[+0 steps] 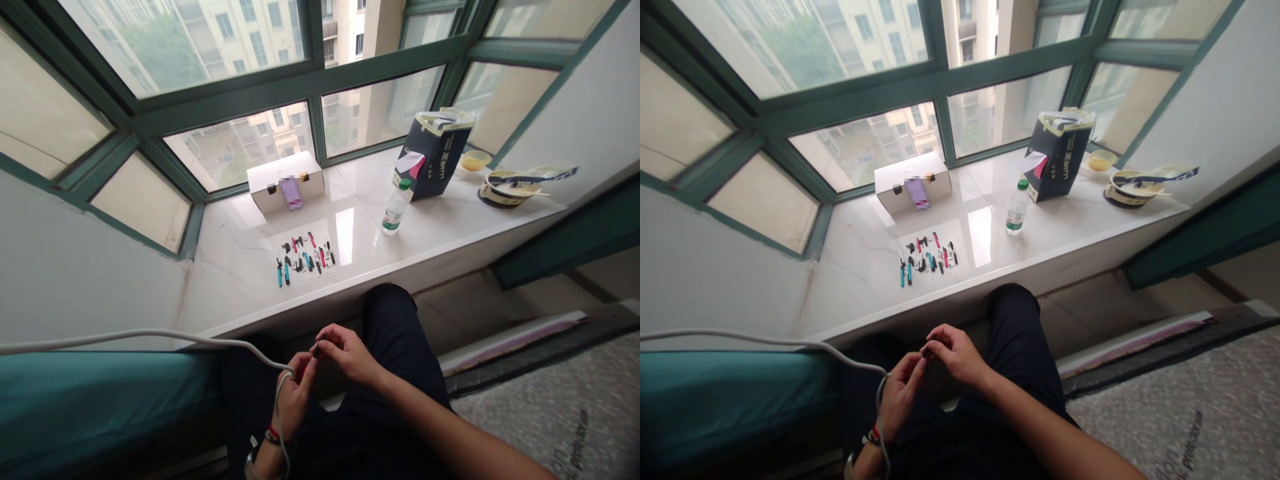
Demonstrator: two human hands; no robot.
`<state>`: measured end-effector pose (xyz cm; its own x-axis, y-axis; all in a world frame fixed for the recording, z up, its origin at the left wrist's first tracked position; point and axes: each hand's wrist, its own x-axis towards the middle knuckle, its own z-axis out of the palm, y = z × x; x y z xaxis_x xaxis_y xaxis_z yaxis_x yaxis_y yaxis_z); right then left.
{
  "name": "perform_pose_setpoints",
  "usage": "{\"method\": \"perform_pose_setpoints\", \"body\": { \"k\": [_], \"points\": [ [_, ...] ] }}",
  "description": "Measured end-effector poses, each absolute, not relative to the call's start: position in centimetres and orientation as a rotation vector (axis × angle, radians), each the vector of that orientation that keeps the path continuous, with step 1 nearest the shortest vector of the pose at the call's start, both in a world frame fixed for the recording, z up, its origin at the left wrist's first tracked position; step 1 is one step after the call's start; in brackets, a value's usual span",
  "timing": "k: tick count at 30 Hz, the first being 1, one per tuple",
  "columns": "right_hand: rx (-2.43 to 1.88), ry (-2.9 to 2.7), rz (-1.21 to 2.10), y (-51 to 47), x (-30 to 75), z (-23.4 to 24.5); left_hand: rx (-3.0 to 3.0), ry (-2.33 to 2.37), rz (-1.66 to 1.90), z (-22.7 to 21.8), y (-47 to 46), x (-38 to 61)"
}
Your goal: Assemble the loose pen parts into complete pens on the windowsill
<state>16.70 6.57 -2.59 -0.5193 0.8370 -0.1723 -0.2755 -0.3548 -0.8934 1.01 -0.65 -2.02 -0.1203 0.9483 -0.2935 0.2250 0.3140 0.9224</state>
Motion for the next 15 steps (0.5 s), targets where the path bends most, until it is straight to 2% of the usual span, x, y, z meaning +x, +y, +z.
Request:
{"method": "perform_pose_setpoints", "body": {
  "k": [5,15],
  "points": [
    [-0.928,-1.235,1.819,6.4,16.7,-2.5,1.114,1.627,0.915,-1.9,-1.0,1.0],
    [-0.9,-1.09,1.898,6.2,16.8,-3.3,1.182,1.656,0.867,-0.9,-0.8,1.5]
  ]
}}
